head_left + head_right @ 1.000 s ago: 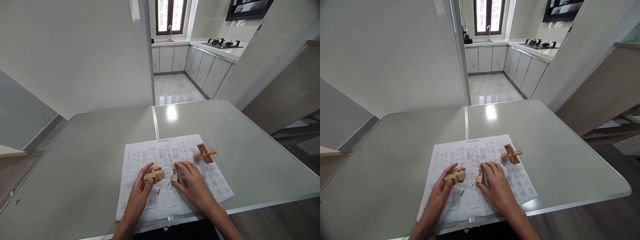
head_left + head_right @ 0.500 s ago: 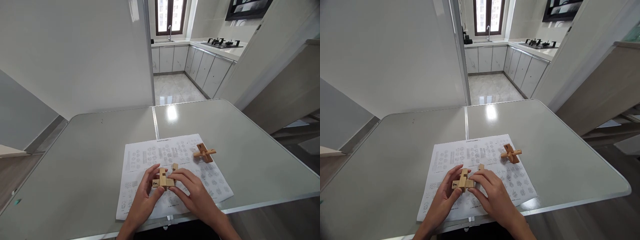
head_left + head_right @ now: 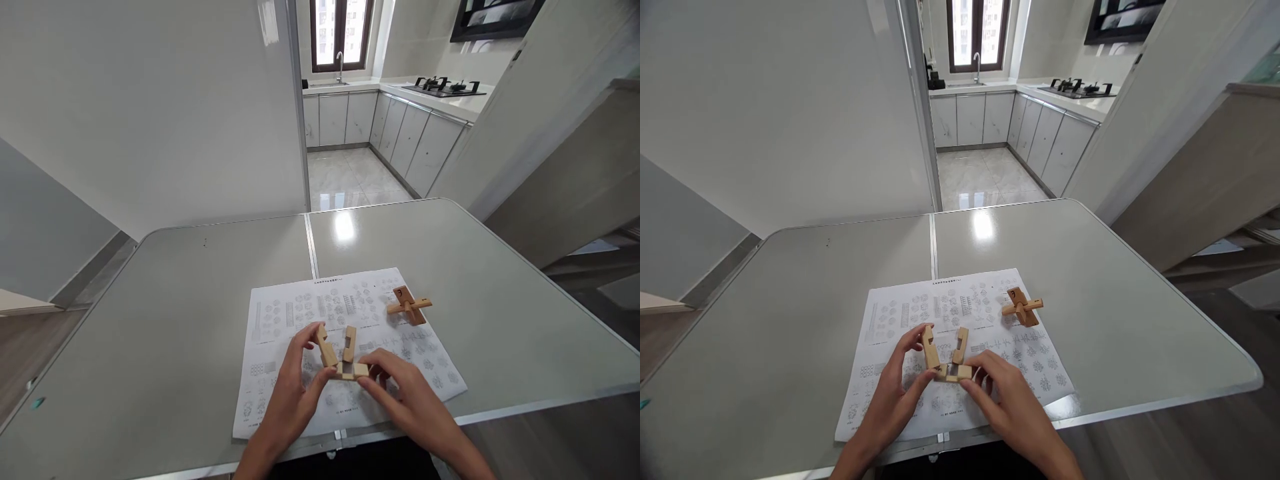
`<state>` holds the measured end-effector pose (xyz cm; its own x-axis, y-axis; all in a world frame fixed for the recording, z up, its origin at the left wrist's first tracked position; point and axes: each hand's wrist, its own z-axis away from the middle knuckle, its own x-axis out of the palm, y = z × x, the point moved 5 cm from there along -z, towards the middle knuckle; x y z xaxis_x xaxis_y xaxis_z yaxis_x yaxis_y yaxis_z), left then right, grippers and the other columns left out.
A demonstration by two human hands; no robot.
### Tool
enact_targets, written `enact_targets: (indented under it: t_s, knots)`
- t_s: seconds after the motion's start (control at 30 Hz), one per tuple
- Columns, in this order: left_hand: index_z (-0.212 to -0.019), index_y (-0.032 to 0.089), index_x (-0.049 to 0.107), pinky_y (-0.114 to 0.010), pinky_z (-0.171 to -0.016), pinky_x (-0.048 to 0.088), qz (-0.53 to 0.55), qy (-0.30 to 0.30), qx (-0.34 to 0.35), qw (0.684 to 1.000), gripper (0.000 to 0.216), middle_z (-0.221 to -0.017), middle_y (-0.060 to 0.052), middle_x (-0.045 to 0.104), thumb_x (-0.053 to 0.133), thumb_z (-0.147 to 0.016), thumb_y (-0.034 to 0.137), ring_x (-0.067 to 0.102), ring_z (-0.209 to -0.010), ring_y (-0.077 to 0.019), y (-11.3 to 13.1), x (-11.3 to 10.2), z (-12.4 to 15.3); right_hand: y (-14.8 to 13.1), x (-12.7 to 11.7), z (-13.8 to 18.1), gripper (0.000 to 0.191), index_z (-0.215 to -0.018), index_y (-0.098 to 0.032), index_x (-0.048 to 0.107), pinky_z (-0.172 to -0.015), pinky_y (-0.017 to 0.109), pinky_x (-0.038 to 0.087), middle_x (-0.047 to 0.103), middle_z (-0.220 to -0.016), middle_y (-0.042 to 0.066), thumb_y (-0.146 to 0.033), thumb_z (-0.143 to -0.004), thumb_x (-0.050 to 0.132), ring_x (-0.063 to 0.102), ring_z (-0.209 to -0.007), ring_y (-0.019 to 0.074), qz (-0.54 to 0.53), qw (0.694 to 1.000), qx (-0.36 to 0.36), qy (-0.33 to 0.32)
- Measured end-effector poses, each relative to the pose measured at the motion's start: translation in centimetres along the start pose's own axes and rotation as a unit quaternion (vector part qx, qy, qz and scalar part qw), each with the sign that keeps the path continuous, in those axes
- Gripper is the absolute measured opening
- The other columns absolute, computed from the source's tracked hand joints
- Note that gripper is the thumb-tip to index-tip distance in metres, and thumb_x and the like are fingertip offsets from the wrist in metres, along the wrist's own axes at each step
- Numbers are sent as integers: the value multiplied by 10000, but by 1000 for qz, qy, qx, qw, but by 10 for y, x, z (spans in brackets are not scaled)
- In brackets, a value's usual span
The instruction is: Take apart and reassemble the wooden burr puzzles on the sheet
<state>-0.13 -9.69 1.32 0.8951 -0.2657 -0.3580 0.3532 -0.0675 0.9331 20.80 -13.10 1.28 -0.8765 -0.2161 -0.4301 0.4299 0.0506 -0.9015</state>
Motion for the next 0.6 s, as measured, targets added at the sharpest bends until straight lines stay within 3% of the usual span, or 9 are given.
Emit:
enact_targets:
  t_s: [0.13, 0.27, 0.43, 0.6]
  knots:
    - [-1632, 363, 349, -588, -1218, 361, -96, -37, 72, 992, 644, -1603, -115, 474, 606, -1042, 348, 442, -1451, -360, -8, 7, -6, 23, -21, -1, 375, -1003, -222, 723, -665, 306, 523, 726, -906, 44, -544, -1051, 536, 656, -777, 206, -3, 997, 65, 43]
    - [-1671, 395, 249, -627, -1146, 419, -157, -76, 81, 981, 742, -1516, -129, 529, 610, -1030, 292, 498, -1369, -374, -13, 16, -10, 36, -31, -8, 439, -911, -223, 714, -634, 311, 489, 673, -768, 18, -597, -1031, 519, 611, -688, 198, -15, 992, 108, 59]
    - [-1668, 415, 258, -634, -1163, 403, -165, -113, 84, 976, 769, -1530, -113, 536, 638, -1013, 281, 499, -1389, -372, -8, 16, -19, 41, -30, -26, 442, -897, -223, 722, -660, 326, 476, 715, -787, 29, -597, -1018, 519, 644, -720, 216, -3, 990, 131, 53]
    - [-1672, 358, 299, -612, -1177, 412, -125, -127, 102, 979, 734, -1532, -137, 553, 626, -1017, 305, 525, -1395, -364, -1, 13, -27, 46, -25, -42, 439, -919, -218, 712, -657, 334, 458, 752, -811, 44, -581, -1028, 492, 678, -746, 235, 20, 988, 144, 49]
